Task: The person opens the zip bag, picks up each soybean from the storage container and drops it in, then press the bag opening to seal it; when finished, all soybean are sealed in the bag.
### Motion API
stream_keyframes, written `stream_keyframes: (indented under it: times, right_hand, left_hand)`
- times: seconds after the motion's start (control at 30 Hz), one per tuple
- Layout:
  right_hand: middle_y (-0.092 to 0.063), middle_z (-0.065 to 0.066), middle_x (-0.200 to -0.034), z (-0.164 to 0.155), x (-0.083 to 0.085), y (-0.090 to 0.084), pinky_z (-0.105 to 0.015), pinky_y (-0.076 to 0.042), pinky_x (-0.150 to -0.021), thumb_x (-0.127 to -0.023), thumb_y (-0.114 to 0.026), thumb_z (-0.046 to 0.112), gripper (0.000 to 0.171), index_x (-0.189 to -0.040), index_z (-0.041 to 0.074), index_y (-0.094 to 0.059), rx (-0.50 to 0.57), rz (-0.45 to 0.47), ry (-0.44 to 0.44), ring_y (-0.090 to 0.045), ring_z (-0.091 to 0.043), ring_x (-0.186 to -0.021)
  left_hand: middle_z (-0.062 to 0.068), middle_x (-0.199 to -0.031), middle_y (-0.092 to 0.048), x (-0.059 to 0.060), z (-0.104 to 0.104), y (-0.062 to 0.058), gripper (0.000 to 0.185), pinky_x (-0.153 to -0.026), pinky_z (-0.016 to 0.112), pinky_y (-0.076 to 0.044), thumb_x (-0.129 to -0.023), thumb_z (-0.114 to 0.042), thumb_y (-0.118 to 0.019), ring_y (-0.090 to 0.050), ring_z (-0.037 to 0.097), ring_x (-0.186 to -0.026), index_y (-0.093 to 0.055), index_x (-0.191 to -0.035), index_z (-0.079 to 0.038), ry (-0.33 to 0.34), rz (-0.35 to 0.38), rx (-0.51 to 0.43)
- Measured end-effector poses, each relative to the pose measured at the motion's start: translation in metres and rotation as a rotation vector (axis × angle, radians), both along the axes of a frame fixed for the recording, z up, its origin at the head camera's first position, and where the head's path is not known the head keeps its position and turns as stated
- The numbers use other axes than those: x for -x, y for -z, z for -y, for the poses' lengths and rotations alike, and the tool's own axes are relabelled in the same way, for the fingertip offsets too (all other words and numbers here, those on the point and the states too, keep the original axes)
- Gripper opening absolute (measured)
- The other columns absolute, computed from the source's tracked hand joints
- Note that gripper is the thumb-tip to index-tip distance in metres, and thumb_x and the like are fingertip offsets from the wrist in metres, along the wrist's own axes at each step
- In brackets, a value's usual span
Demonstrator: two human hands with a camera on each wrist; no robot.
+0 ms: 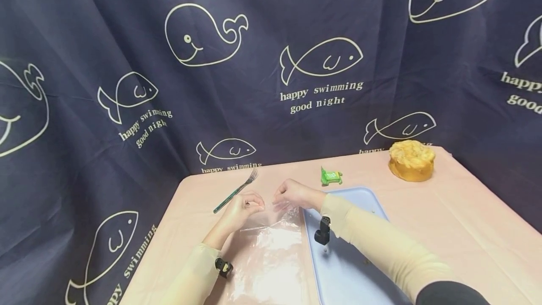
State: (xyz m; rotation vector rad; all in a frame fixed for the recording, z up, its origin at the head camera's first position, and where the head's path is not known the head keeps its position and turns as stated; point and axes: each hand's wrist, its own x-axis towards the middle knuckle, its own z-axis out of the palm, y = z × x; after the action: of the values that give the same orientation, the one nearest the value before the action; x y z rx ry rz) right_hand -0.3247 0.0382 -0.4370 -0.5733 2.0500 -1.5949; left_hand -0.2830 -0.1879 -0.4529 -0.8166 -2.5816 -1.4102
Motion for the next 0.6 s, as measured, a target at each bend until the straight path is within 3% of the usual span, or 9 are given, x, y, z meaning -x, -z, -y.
stream_keyframes:
  times: [0.2, 0.4, 0.6]
  right_hand:
    - [-0.073, -0.028, -0.093, -0.005, 0.002, 0.0, -0.042, -0.061, -0.084, -0.09, -0.068, -0.006, 0.014, -0.096, -0.018, -0.07, 0.011, -0.037, -0.062, -0.074, -0.039, -0.091]
    - [-0.072, -0.029, -0.088, 0.0, -0.002, 0.003, -0.045, -0.061, -0.082, -0.086, -0.068, -0.01, 0.009, -0.09, -0.018, -0.069, -0.012, -0.082, 0.019, -0.074, -0.04, -0.088]
    - [-0.074, -0.023, -0.083, 0.01, -0.01, 0.002, -0.036, -0.063, -0.069, -0.08, -0.067, -0.012, 0.005, -0.081, -0.014, -0.072, -0.109, -0.184, 0.151, -0.075, -0.035, -0.082]
  left_hand:
    - [0.0, -0.098, -0.07, -0.004, -0.002, -0.004, 0.006, -0.089, 0.036, -0.059, -0.092, -0.009, -0.073, -0.066, 0.021, -0.101, -0.075, -0.087, -0.005, -0.002, 0.001, 0.012]
    - [0.004, -0.098, -0.07, -0.006, -0.008, -0.004, 0.006, -0.085, 0.032, -0.059, -0.091, -0.008, -0.073, -0.066, 0.023, -0.1, -0.074, -0.086, -0.004, 0.008, -0.014, 0.018]
    - [0.009, -0.101, -0.071, -0.007, -0.01, -0.002, 0.006, -0.084, 0.033, -0.06, -0.09, -0.004, -0.072, -0.066, 0.029, -0.1, -0.074, -0.085, -0.001, 0.005, -0.023, 0.0]
